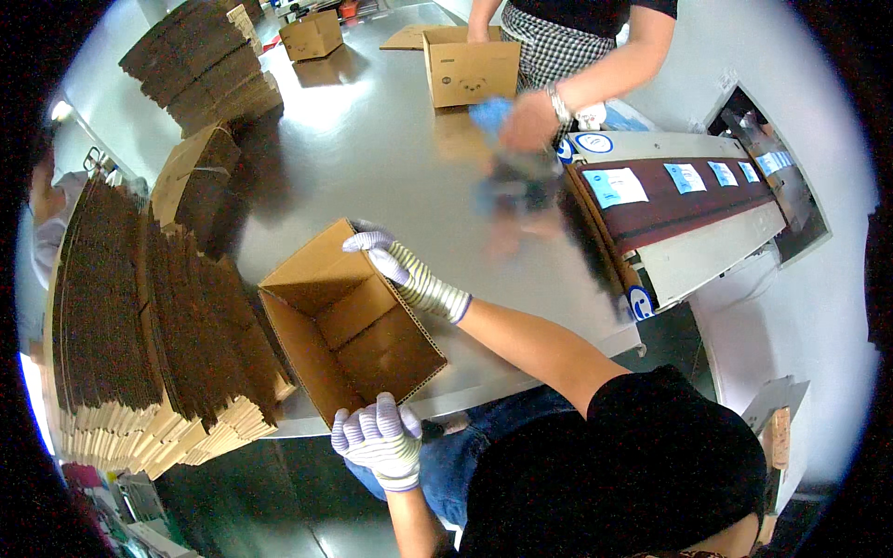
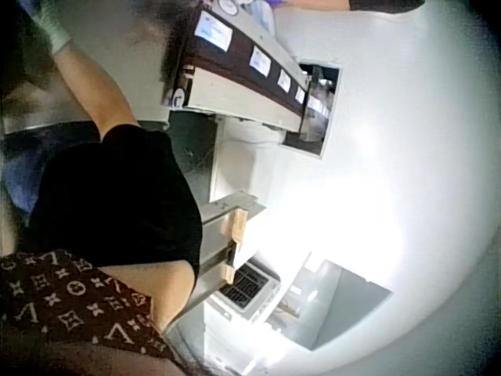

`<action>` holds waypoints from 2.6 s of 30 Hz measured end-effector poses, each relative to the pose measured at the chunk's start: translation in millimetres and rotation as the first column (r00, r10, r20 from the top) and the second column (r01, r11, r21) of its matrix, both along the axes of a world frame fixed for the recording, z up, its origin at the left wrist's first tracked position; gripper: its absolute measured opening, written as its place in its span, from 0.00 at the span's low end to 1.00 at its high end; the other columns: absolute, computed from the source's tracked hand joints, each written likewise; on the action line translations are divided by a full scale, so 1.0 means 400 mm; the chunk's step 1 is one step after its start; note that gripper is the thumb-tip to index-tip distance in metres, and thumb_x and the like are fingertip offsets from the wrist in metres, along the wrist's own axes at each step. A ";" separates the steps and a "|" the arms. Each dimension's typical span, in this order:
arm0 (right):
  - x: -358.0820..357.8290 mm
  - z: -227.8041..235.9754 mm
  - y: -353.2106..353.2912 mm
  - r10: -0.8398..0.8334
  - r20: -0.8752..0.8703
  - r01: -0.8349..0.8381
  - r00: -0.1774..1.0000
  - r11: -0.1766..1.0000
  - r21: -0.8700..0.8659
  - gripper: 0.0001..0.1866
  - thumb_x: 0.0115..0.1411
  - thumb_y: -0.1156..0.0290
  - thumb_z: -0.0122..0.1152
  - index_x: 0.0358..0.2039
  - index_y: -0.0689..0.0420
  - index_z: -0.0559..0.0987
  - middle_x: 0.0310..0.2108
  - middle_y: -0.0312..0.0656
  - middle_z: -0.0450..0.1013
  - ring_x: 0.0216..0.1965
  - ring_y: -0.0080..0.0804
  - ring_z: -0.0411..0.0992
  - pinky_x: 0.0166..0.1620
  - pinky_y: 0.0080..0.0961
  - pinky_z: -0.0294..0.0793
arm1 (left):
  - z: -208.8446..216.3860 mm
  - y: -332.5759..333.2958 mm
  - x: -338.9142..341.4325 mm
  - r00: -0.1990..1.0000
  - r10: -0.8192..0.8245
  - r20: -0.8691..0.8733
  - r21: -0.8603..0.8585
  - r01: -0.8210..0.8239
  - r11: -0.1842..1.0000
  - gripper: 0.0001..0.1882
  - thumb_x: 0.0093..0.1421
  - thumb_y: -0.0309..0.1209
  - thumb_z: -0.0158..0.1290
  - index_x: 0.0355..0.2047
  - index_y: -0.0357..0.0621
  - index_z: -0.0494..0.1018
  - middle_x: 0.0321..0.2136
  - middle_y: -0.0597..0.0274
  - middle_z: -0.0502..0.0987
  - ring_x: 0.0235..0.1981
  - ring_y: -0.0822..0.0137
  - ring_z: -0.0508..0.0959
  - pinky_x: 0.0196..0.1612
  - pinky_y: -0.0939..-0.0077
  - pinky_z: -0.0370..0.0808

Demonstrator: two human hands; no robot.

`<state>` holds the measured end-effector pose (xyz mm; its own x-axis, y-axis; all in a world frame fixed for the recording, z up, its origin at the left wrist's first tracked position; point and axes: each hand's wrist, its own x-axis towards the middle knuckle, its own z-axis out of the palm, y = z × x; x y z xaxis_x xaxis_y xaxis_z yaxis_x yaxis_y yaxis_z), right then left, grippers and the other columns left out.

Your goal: The person picks up blue packets from a conveyor belt and places them into cardboard boxes, repeating this action for several boxes.

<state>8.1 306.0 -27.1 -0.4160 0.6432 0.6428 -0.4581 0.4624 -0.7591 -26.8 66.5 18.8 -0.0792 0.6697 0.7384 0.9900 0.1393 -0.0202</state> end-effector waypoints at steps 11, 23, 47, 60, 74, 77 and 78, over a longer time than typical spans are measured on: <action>0.011 0.024 0.008 -0.044 0.038 0.043 0.998 0.998 0.046 0.10 0.62 0.67 0.48 0.40 0.55 0.75 0.45 0.43 0.72 0.55 0.38 0.64 0.60 0.34 0.58 | 0.005 0.009 0.005 1.000 0.011 0.019 -0.017 -0.011 1.000 0.07 0.52 0.35 0.50 0.31 0.51 0.70 0.20 0.64 0.65 0.25 0.61 0.68 0.41 0.63 0.64; 0.249 0.384 -0.302 -0.464 0.476 -0.227 0.747 0.496 0.839 0.11 0.52 0.63 0.57 0.18 0.52 0.71 0.17 0.41 0.67 0.22 0.42 0.68 0.26 0.37 0.66 | 0.056 0.001 0.008 0.997 -0.049 -0.066 -0.157 0.038 0.987 0.07 0.49 0.36 0.50 0.28 0.50 0.68 0.17 0.66 0.63 0.21 0.65 0.66 0.30 0.67 0.60; 0.247 0.136 -0.279 -0.271 0.481 -0.183 0.833 0.686 0.705 0.12 0.55 0.61 0.53 0.19 0.52 0.73 0.17 0.42 0.68 0.21 0.43 0.68 0.25 0.39 0.66 | 0.031 0.028 0.020 0.999 -0.041 -0.006 -0.125 0.040 0.991 0.06 0.49 0.33 0.50 0.29 0.52 0.67 0.18 0.67 0.64 0.21 0.64 0.66 0.29 0.66 0.60; 0.253 0.109 -0.242 -0.176 0.446 -0.220 0.878 0.679 0.700 0.13 0.56 0.61 0.51 0.19 0.53 0.74 0.17 0.43 0.68 0.20 0.43 0.68 0.25 0.40 0.67 | 0.006 0.023 0.009 1.000 -0.026 -0.016 -0.111 0.024 0.994 0.05 0.48 0.32 0.50 0.27 0.53 0.68 0.18 0.67 0.64 0.20 0.63 0.66 0.29 0.66 0.61; 0.625 0.219 0.410 -0.359 0.899 -0.141 -0.251 0.932 0.333 0.20 0.55 0.57 0.60 0.40 0.60 0.75 0.38 0.50 0.76 0.41 0.43 0.74 0.44 0.35 0.72 | 0.029 0.037 0.023 1.000 0.004 -0.007 -0.132 -0.004 0.991 0.06 0.50 0.35 0.50 0.29 0.52 0.68 0.17 0.67 0.65 0.20 0.64 0.66 0.27 0.67 0.59; 0.685 0.184 0.499 -0.350 0.852 -0.252 -0.389 0.930 0.267 0.21 0.52 0.64 0.64 0.44 0.60 0.75 0.39 0.47 0.76 0.43 0.41 0.74 0.46 0.34 0.72 | 0.032 0.042 0.025 1.000 -0.018 -0.008 -0.107 0.017 0.994 0.06 0.50 0.35 0.50 0.29 0.52 0.68 0.18 0.67 0.66 0.20 0.64 0.67 0.27 0.68 0.58; 0.686 0.180 0.517 -0.350 0.853 -0.256 -0.387 0.930 0.265 0.21 0.52 0.64 0.64 0.44 0.60 0.75 0.39 0.47 0.76 0.43 0.41 0.74 0.46 0.34 0.72 | 0.033 0.042 0.026 1.000 -0.023 -0.005 -0.102 0.022 0.995 0.06 0.49 0.35 0.50 0.29 0.52 0.68 0.18 0.67 0.66 0.20 0.65 0.67 0.27 0.68 0.58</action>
